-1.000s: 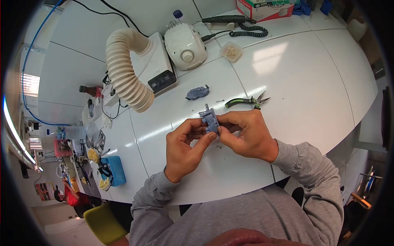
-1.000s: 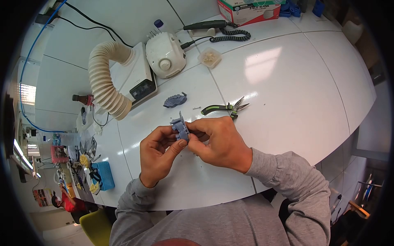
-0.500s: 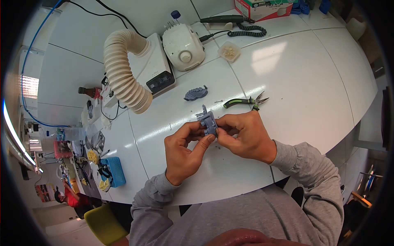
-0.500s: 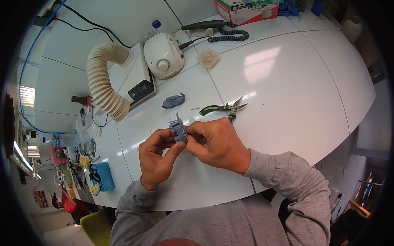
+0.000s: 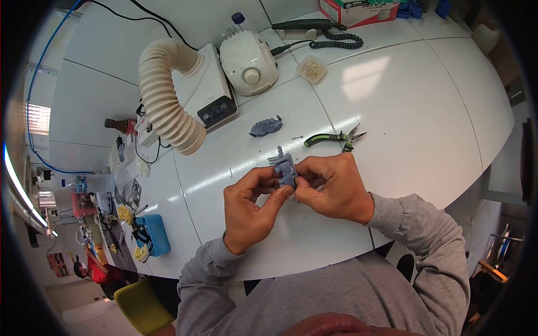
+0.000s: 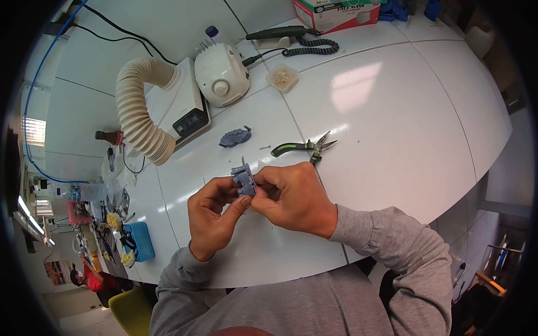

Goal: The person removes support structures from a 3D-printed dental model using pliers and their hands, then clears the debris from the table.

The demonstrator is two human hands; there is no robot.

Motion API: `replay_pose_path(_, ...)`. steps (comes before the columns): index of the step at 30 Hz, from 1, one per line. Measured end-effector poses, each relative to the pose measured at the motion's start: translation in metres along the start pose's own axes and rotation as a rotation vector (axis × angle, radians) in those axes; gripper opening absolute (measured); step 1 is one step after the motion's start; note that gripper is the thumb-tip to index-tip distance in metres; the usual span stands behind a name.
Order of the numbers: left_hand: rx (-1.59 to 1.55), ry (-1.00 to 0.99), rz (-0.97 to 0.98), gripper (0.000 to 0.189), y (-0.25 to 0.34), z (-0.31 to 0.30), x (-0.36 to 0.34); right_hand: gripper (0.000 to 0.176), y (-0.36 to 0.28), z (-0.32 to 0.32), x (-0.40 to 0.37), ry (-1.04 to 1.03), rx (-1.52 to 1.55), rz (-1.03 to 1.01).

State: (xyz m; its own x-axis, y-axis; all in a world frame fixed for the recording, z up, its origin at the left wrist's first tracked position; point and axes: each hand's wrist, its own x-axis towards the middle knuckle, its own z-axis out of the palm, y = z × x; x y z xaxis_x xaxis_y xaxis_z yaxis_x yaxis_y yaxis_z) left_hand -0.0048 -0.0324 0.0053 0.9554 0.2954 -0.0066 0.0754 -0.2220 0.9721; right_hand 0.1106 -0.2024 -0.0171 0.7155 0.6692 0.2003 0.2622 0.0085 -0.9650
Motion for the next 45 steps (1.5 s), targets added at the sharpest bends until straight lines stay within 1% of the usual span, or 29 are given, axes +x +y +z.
replay_pose_path(2,0.028,0.006,0.003,0.027,-0.001,-0.002,0.002,0.013,0.002,0.0,0.001,-0.009,0.002,0.006)
replay_pose_path(4,0.057,0.019,0.005,0.027,-0.002,-0.003,0.004,0.016,0.007,0.002,0.003,-0.027,0.103,0.052)
replay_pose_path(6,0.116,0.042,0.053,0.026,-0.004,-0.002,0.005,0.017,0.006,0.003,0.004,-0.022,0.115,0.031)
replay_pose_path(8,0.122,0.041,0.057,0.026,-0.006,-0.001,0.006,0.019,0.007,0.002,0.004,-0.014,0.125,0.011)
replay_pose_path(10,0.129,0.039,0.063,0.026,-0.006,-0.001,0.006,0.02,0.008,0.001,0.004,-0.041,0.182,0.096)
replay_pose_path(17,0.127,0.037,0.068,0.027,-0.005,0.001,0.005,0.017,0.012,0.002,0.002,-0.025,0.168,0.102)
replay_pose_path(19,0.131,0.041,0.068,0.027,-0.005,0.001,0.004,0.016,0.011,0.003,0.002,-0.006,0.211,0.108)
replay_pose_path(25,0.144,0.048,0.09,0.027,-0.001,0.003,0.0,0.014,0.008,0.001,0.002,-0.028,0.205,0.135)
replay_pose_path(27,0.174,-0.003,0.031,0.029,0.004,0.001,-0.002,0.014,0.007,0.0,0.002,-0.031,0.193,0.146)
replay_pose_path(30,0.16,0.003,0.028,0.029,0.004,0.002,-0.003,0.013,0.009,0.001,0.001,-0.032,0.194,0.165)
replay_pose_path(31,0.16,0.002,0.029,0.029,0.002,0.003,-0.003,0.013,0.01,0.001,0.0,-0.029,0.208,0.176)
replay_pose_path(33,0.17,0.06,0.1,0.029,-0.002,0.005,-0.002,0.013,0.008,0.002,0.0,-0.02,0.218,0.171)
replay_pose_path(40,0.194,0.041,0.111,0.028,-0.003,0.002,0.0,0.013,0.007,0.004,0.0,0.014,0.174,0.123)
replay_pose_path(45,0.14,0.025,0.102,0.026,-0.004,0.0,0.003,0.016,0.006,0.004,-0.001,-0.006,0.211,0.166)
